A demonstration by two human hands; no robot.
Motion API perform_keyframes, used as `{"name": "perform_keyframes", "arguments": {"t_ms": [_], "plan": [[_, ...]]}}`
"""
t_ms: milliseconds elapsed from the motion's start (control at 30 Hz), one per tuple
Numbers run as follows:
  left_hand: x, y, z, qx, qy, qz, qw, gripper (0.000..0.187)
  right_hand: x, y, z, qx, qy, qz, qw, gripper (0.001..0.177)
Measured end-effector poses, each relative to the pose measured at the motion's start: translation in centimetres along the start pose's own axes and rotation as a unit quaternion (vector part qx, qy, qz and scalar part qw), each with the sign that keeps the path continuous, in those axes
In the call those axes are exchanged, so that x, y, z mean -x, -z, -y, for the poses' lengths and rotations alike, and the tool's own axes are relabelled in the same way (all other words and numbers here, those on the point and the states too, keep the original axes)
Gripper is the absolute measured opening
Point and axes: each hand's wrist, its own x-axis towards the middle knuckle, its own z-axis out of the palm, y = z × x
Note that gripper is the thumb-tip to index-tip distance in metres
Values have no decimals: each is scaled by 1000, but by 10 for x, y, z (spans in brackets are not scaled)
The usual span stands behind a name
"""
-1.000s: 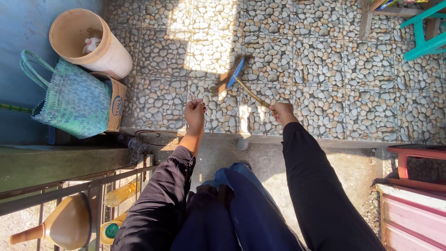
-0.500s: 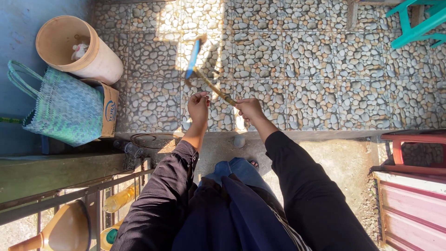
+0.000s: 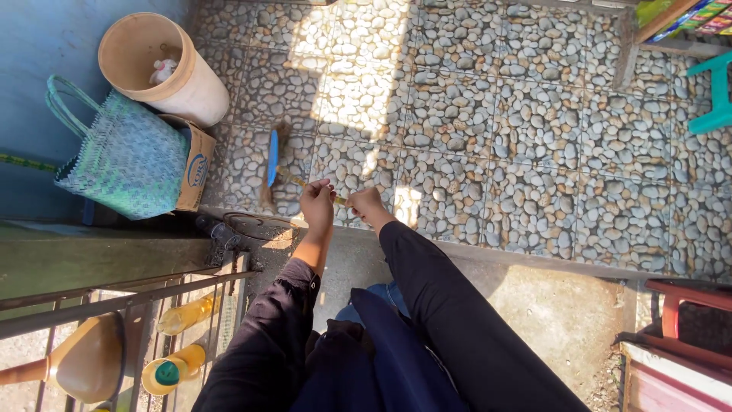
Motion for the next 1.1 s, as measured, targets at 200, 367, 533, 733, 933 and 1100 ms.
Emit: {"name": "perform_keyframes", "arguments": {"t_ms": [200,367,533,733,933,1100], "plan": [[6,-43,11,-24,4,-37,999,14,-87,114,-2,-57,-70,-57,994,17],[13,-104,17,6,21,-34,999,14,-51,232,30,-93,-71,-118,986,10],[14,-159,23,5,30,-9,1000,13,-24,305,43,-76,-110,-216,967,17],[15,-207,43,20,24,23,999,14,10,299,45,-175,20,-180,968,19],[24,-228,34,18,39,37,998,14,21,257,54,-120,41,-75,989,37],[9,-218,43,33,34,22,999,14,-1,205,69,-100,30,20,994,34]]}}
